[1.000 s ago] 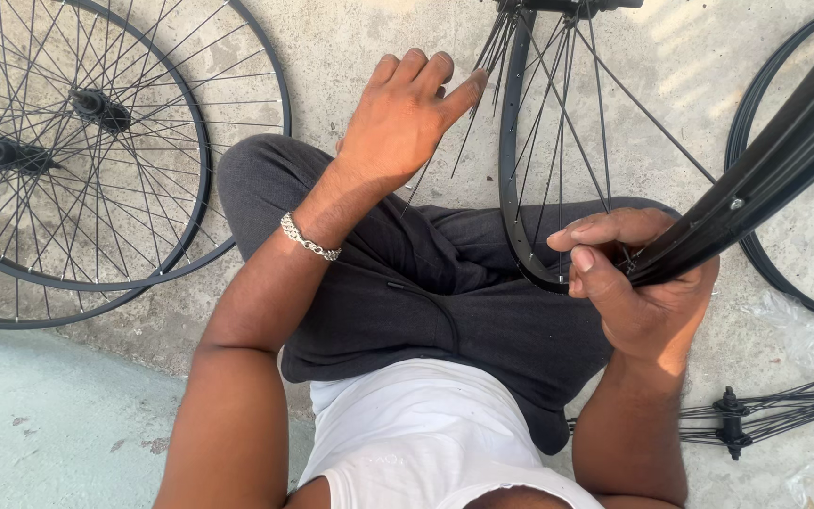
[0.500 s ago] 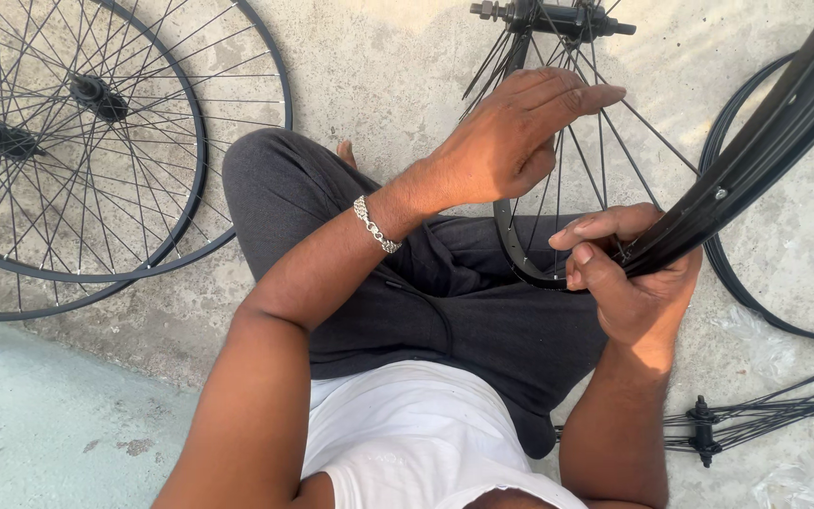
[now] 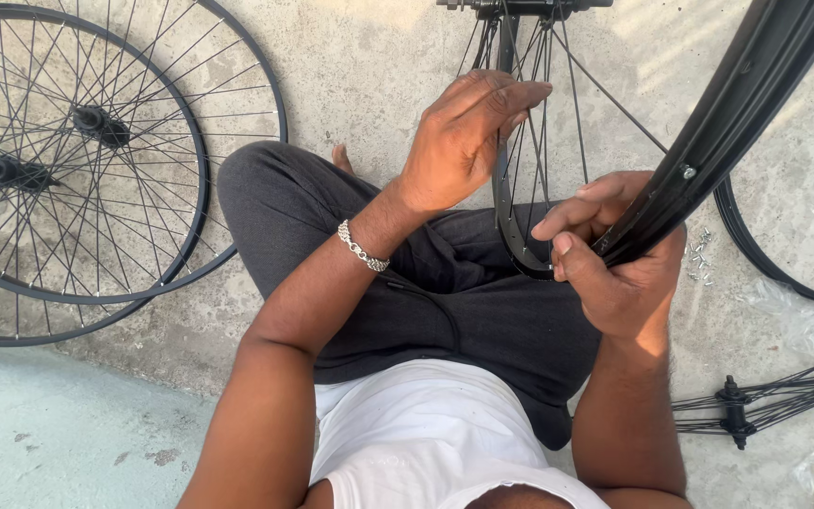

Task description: The person sits on the floor and laces a bicycle wheel by inserting spokes into the rim and hub. They secure the spokes by hand-tightening nuts onto the threaded ends.

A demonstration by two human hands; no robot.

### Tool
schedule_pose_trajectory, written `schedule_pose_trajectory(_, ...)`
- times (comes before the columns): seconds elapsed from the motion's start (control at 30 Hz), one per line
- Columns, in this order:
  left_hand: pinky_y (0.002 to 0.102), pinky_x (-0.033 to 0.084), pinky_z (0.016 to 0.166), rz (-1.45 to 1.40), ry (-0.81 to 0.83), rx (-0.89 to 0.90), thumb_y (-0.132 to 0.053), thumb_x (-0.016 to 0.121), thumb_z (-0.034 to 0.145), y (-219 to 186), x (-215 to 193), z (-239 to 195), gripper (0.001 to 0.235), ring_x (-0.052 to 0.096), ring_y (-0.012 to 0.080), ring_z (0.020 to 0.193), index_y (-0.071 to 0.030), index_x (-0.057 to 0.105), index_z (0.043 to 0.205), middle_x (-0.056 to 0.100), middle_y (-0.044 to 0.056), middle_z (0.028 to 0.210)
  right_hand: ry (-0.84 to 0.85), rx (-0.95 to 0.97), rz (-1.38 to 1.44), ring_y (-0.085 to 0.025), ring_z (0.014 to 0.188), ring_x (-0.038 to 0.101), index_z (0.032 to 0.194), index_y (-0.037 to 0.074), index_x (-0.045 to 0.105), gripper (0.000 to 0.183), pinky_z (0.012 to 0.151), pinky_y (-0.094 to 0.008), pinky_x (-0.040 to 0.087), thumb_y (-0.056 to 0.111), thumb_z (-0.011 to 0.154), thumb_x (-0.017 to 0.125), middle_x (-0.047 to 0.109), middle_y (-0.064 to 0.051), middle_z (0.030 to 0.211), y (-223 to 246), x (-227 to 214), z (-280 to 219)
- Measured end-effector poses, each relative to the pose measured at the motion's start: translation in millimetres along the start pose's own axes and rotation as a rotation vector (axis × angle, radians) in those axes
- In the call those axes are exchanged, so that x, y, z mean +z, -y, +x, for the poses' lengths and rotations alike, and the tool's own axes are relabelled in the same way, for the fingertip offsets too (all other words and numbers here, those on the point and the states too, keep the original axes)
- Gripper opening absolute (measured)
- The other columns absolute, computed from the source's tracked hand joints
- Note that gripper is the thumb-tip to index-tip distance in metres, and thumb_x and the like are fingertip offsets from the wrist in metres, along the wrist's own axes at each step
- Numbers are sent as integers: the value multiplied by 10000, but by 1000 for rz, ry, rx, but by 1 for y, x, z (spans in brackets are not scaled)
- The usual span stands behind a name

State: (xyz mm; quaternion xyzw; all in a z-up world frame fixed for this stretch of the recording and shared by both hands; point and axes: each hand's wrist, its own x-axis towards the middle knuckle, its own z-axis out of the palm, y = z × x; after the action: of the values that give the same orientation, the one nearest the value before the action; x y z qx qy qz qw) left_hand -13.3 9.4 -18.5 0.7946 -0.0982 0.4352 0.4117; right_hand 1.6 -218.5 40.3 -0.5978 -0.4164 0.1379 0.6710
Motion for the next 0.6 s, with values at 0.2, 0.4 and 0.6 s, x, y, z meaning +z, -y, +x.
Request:
schedule_pose_trajectory(0.2,268,600,859,-186,112,1,-246,563,1119,11,-47,25,241,707,153,971,-88,725,1204,719,19,985,-16,-38,-65,-76,542,606,1320,4,499,410,461,-168,490,-114,939,594,706,-177,874,3,0,4)
schedule_pose_trajectory(0.4,264,562,904,-441,209,-62,-254,552,1161,31,-67,56,251,653,97,965,-50,679,1234,720,42,1121,4,-22,-102,-65,526,599,1311,-29,513,414,451,-164,454,-120,913,586,716,-160,867,3,4,4)
schedule_pose_trajectory(0.6,247,558,917,-479,192,-135,-239,587,1190,55,-61,64,223,679,96,948,-68,707,1112,721,3,1016,12,-29,-70,-38,517,577,1296,-29,522,395,442,-154,435,-123,917,584,719,-149,875,3,3,5)
